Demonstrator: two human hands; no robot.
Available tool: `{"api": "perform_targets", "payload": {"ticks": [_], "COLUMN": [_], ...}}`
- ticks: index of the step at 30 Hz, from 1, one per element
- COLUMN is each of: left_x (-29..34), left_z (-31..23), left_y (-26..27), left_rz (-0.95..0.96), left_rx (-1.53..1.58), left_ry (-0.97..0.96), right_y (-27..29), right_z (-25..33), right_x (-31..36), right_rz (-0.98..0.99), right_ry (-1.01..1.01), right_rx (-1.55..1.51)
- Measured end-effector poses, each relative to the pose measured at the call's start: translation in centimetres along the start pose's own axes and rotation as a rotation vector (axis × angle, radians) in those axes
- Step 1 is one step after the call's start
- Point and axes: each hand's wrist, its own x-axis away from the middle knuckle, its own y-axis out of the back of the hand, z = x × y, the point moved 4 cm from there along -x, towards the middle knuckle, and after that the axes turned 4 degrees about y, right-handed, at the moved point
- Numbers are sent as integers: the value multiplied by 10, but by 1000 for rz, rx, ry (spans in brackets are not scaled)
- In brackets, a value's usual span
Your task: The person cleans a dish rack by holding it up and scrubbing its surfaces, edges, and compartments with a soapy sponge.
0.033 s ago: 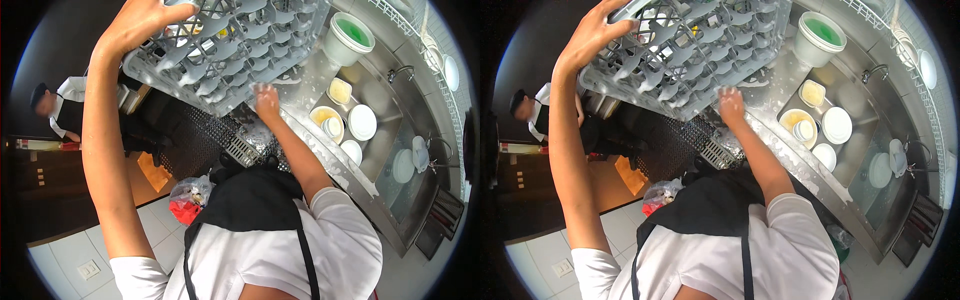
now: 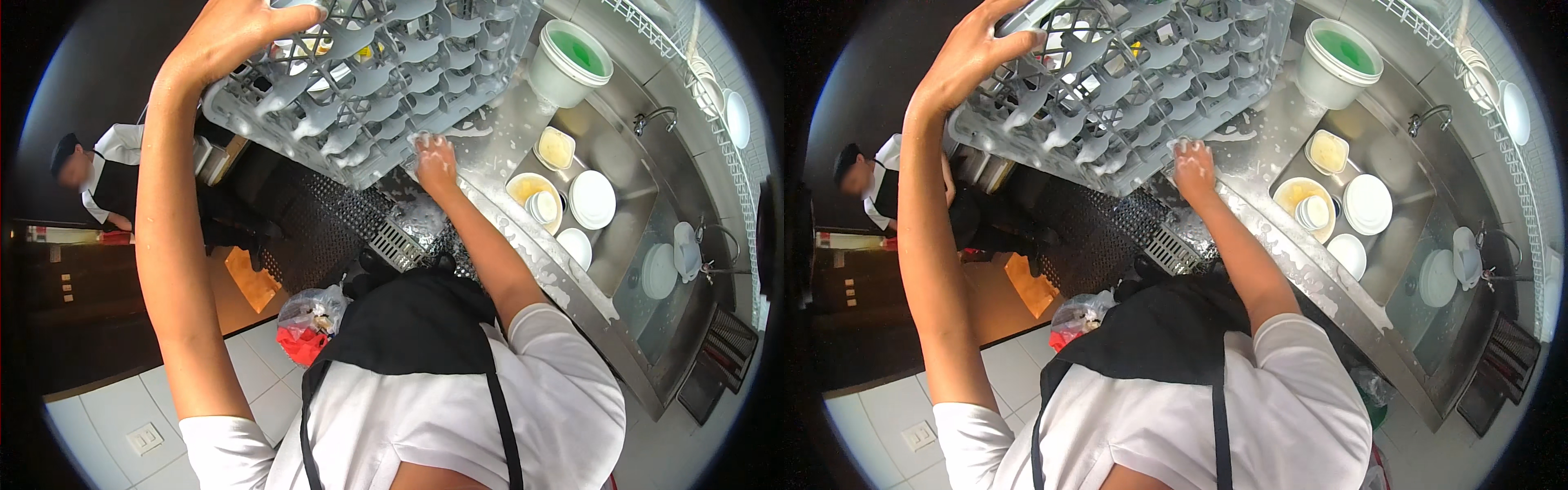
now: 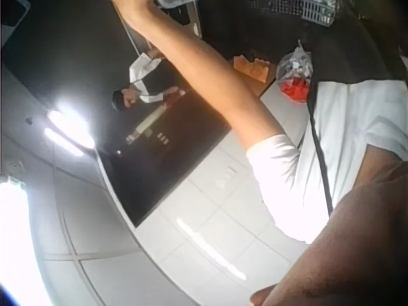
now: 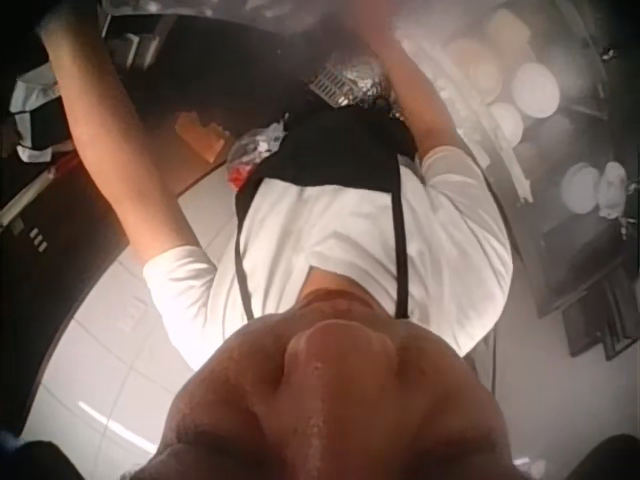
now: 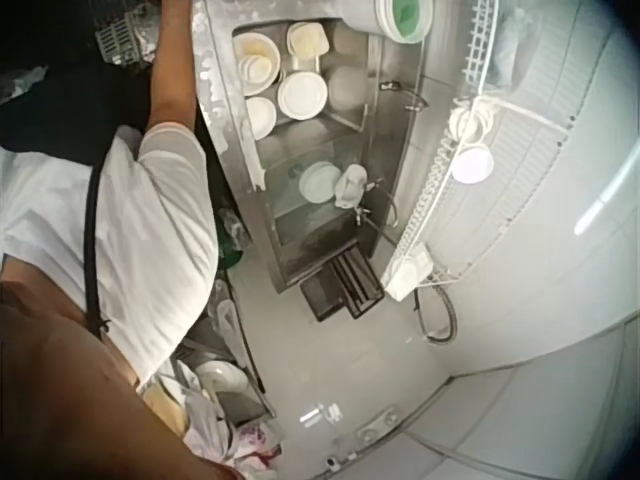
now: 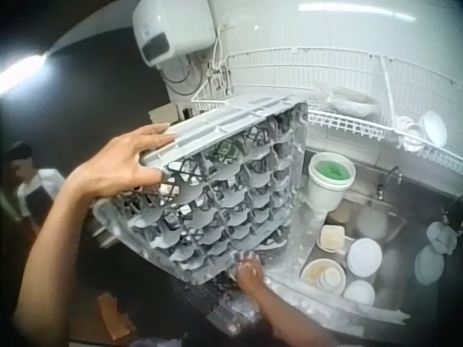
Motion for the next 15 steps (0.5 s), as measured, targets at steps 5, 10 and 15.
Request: {"api": "perform_targets", "payload": {"ticks": [5,10,15], "left_x": [1,6,0], "left_z": [4,2,0], "left_y": [-3,1,3], "left_rz": [7,-21,-33], "left_rx": [11,14,6], "left_ry": [-20,-54,-75], "right_y": [24,3,-29], "right_z": [84,127,102], "right_x": [18,-1,-34], "right_rz": [52,-28,390], "right_ry": [384,418,303], "right_rx": [-116,-102,-311]}}
